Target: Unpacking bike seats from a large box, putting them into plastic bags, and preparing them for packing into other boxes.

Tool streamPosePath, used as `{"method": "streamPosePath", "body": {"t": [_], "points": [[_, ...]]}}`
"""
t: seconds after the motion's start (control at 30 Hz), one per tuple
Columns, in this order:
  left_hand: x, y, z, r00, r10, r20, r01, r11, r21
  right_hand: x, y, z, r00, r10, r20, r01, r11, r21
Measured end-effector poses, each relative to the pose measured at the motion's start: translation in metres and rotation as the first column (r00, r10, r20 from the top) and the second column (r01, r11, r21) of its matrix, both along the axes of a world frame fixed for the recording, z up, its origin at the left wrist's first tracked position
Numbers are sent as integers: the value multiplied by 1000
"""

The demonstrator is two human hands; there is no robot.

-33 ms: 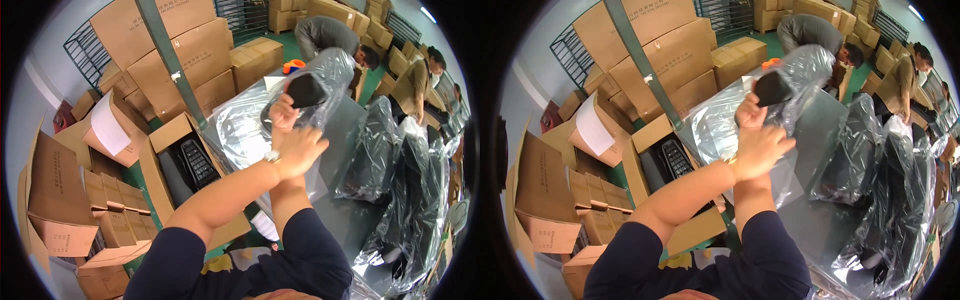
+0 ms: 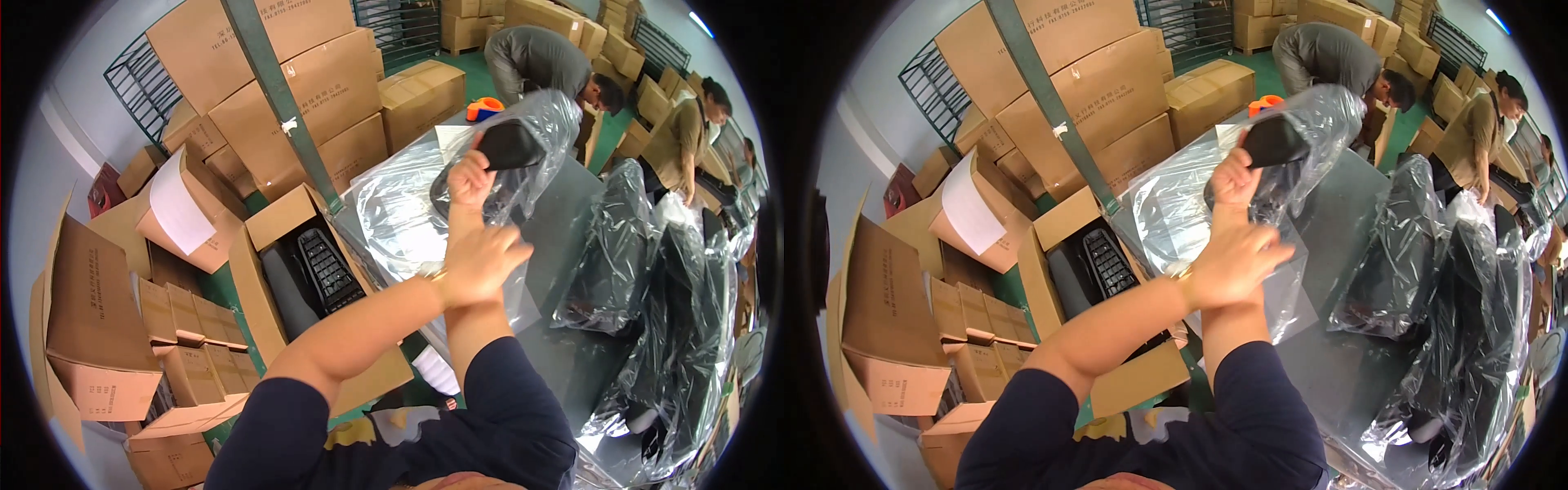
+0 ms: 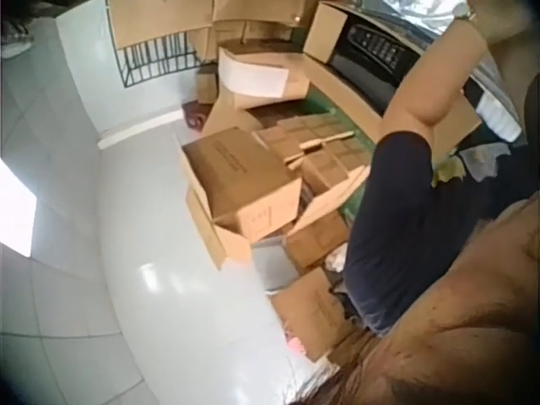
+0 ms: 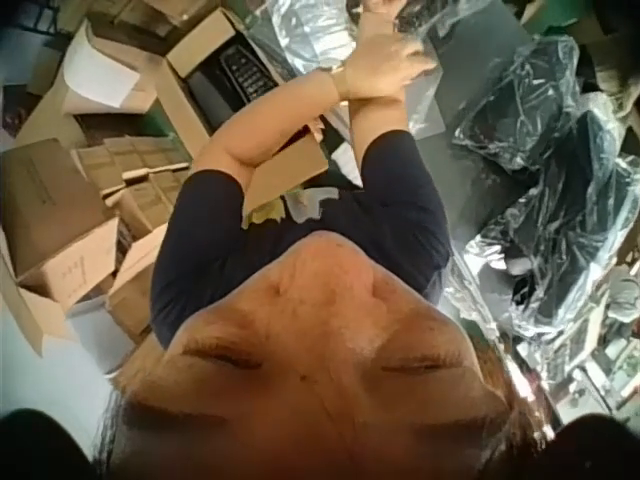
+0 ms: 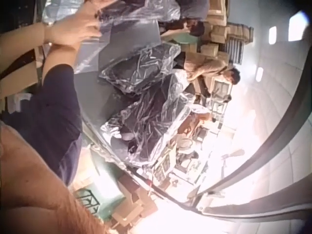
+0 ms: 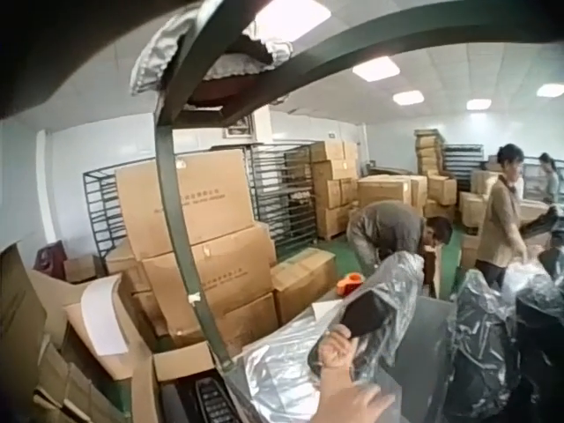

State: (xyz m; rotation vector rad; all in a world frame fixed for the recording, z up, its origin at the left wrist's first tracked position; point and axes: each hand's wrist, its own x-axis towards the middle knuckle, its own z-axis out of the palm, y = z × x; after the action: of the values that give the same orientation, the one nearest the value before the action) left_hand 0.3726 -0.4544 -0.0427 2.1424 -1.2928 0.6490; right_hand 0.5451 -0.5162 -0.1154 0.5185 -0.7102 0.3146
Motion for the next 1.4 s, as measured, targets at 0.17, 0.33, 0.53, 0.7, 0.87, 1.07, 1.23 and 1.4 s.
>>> {"method": "streamPosePath", "body": {"t": [0.17,0.33,0.53,0.7,0.87,1.07,1.23,1.4], "points": [[-34,152,-61,739,162,-653,-231,973,-20,44,-5,-1,988,44,-147,-21,988,154],[-100,313,-211,116,533,-838,-651,678,341,49,-8,-16,932,-115,-345,110,993,-31],[-136,363,-314,-361,278,-890,-606,655,451,40,-14,-69,850,-148,-506,-22,949,-315],[-130,366,-415,-518,135,-845,-794,291,534,-23,27,-93,757,-383,-529,-234,597,-767],[-77,358,-466,-441,207,-873,-772,410,487,-115,60,-132,892,-437,113,-132,-492,-861],[31,340,-460,-634,337,-697,-666,220,712,-129,84,-135,780,-477,405,-111,-743,-660],[43,358,-484,-711,425,-560,-521,216,826,-132,91,-135,744,-495,448,-84,-735,-672],[48,364,-484,-694,301,-654,-624,200,755,-130,86,-135,760,-475,444,-67,-736,-674]]}}
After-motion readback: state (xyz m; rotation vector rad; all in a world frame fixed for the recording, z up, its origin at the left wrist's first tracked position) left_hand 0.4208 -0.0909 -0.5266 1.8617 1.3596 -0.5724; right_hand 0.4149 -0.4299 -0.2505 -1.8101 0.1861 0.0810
